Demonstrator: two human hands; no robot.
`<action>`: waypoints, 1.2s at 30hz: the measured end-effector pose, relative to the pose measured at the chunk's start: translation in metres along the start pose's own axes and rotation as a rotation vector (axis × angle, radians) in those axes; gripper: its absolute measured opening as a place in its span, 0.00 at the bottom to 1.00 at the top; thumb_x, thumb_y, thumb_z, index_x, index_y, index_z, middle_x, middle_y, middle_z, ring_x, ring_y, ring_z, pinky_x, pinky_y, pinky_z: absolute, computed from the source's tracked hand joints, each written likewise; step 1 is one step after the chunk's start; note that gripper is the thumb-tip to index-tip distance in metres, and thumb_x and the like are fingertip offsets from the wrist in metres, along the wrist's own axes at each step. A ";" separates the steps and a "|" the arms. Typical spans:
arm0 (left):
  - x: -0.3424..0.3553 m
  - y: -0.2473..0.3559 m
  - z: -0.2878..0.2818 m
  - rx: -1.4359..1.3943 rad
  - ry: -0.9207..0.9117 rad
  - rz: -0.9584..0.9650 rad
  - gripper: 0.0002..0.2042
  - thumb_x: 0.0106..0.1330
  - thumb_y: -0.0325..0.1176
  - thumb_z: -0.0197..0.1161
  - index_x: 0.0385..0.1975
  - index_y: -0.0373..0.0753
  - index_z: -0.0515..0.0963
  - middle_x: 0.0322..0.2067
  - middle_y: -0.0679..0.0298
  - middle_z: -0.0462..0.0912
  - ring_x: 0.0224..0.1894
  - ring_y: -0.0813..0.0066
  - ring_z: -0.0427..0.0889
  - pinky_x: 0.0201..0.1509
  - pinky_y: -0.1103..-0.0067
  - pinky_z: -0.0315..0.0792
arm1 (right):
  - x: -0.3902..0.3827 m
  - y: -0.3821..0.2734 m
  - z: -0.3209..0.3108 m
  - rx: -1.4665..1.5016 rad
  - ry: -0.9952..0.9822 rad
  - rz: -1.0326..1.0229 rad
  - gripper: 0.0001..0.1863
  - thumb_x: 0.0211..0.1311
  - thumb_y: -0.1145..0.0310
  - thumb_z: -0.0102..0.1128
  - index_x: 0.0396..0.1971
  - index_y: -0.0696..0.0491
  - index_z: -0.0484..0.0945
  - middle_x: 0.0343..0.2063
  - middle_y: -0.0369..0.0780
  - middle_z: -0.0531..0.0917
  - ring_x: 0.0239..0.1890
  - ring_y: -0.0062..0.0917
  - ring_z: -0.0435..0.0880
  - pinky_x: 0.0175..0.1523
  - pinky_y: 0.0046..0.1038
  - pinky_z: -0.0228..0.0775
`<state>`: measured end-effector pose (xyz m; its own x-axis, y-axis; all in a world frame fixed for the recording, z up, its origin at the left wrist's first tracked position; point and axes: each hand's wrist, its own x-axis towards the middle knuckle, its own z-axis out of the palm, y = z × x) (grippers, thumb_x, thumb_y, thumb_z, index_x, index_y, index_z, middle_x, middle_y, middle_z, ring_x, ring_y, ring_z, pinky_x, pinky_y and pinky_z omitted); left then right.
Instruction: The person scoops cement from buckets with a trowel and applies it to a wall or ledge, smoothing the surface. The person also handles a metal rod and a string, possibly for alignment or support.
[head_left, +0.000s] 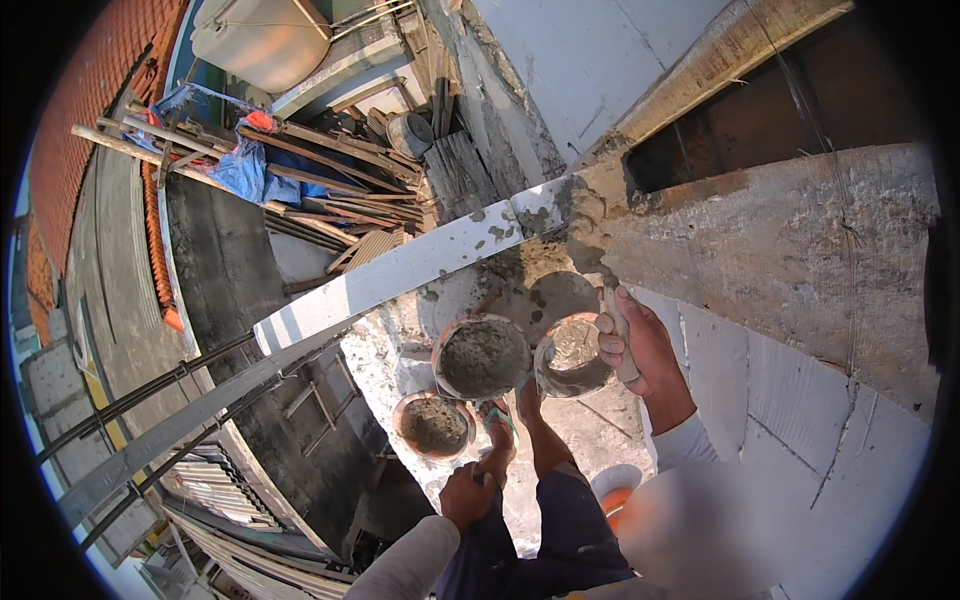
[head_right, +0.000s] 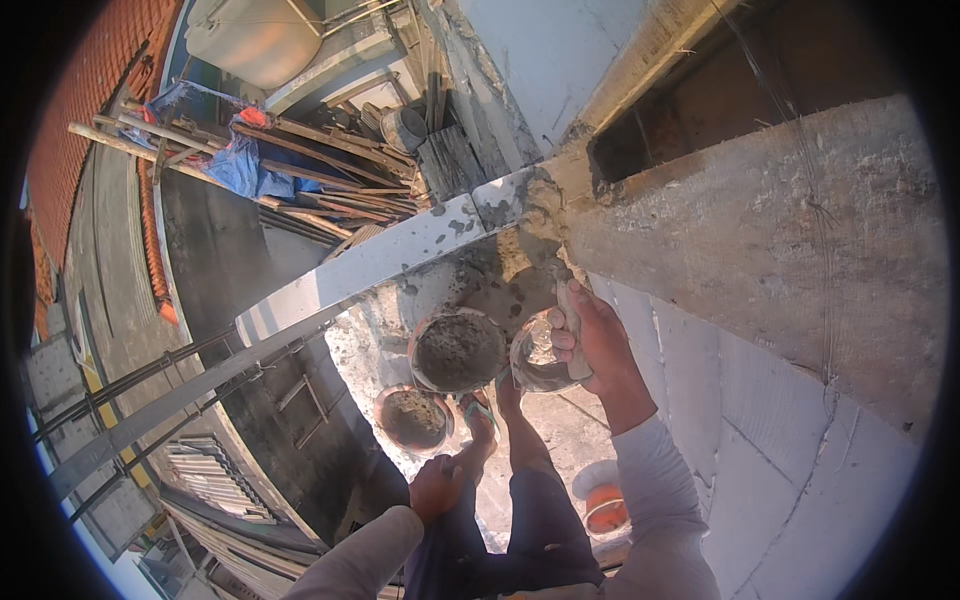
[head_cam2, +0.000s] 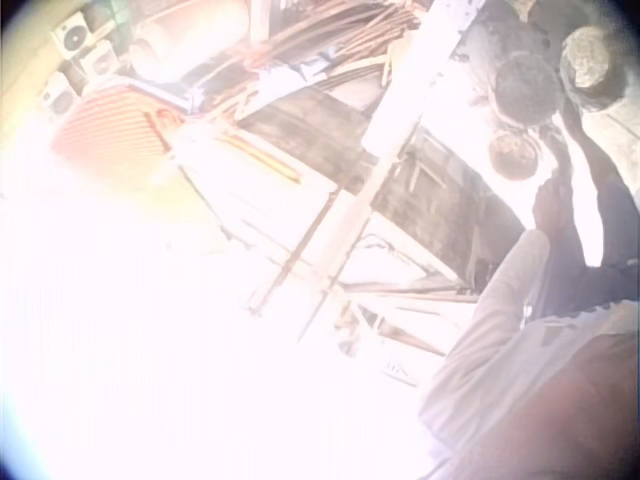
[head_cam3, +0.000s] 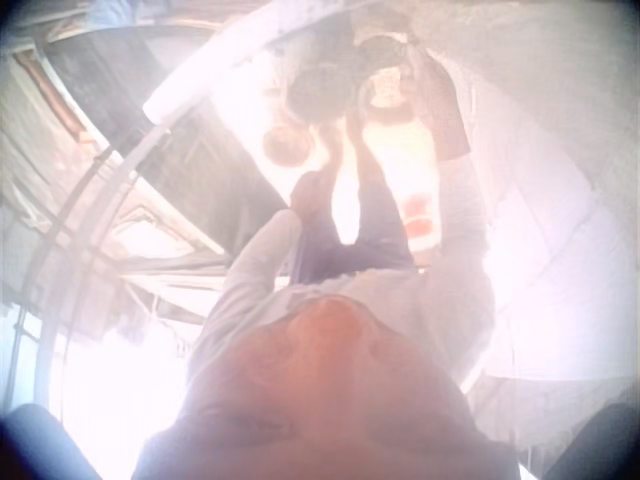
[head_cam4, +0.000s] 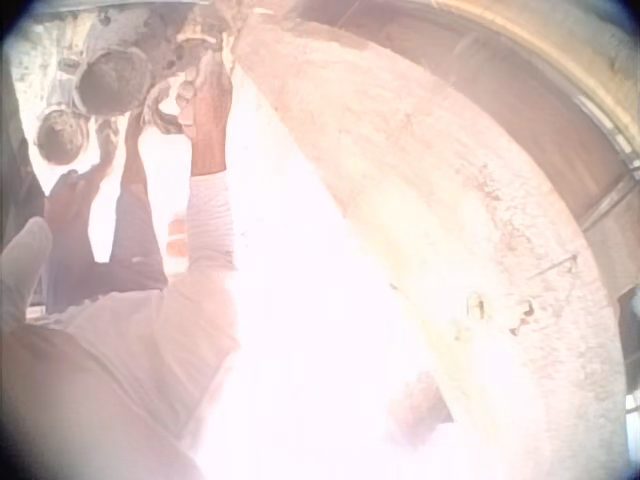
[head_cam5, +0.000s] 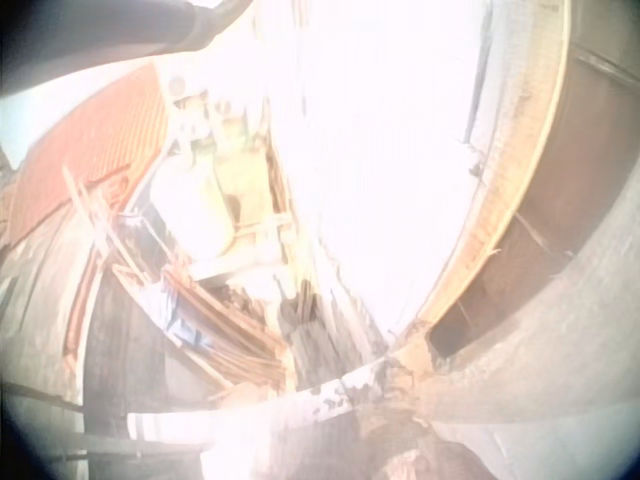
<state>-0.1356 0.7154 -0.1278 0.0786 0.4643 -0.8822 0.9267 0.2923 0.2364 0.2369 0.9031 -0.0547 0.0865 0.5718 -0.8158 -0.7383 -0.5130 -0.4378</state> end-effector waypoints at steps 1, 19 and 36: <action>0.006 -0.004 0.003 0.006 -0.005 0.020 0.27 0.67 0.50 0.61 0.59 0.37 0.77 0.53 0.45 0.82 0.57 0.46 0.81 0.62 0.57 0.74 | 0.018 -0.017 -0.001 0.061 0.021 -0.130 0.14 0.81 0.55 0.48 0.49 0.51 0.71 0.26 0.33 0.74 0.20 0.16 0.70 0.23 0.21 0.65; 0.003 0.011 0.005 -0.028 -0.018 -0.073 0.28 0.67 0.49 0.61 0.62 0.37 0.75 0.51 0.43 0.82 0.56 0.43 0.81 0.61 0.55 0.74 | -0.001 0.081 -0.044 -0.741 0.090 -0.046 0.16 0.79 0.55 0.52 0.52 0.51 0.72 0.23 0.36 0.76 0.18 0.21 0.74 0.25 0.27 0.69; -0.038 -0.054 0.086 -0.208 0.077 -0.079 0.21 0.66 0.43 0.65 0.55 0.38 0.79 0.54 0.54 0.83 0.59 0.51 0.80 0.63 0.59 0.72 | 0.204 0.370 -0.082 -1.929 -0.232 -0.269 0.18 0.68 0.66 0.55 0.55 0.56 0.78 0.37 0.49 0.86 0.42 0.44 0.88 0.46 0.43 0.80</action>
<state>-0.1572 0.6099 -0.1423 -0.0269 0.4933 -0.8695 0.8325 0.4925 0.2537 0.0365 0.7775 -0.4142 -0.1402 0.7177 -0.6821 0.8848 -0.2183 -0.4116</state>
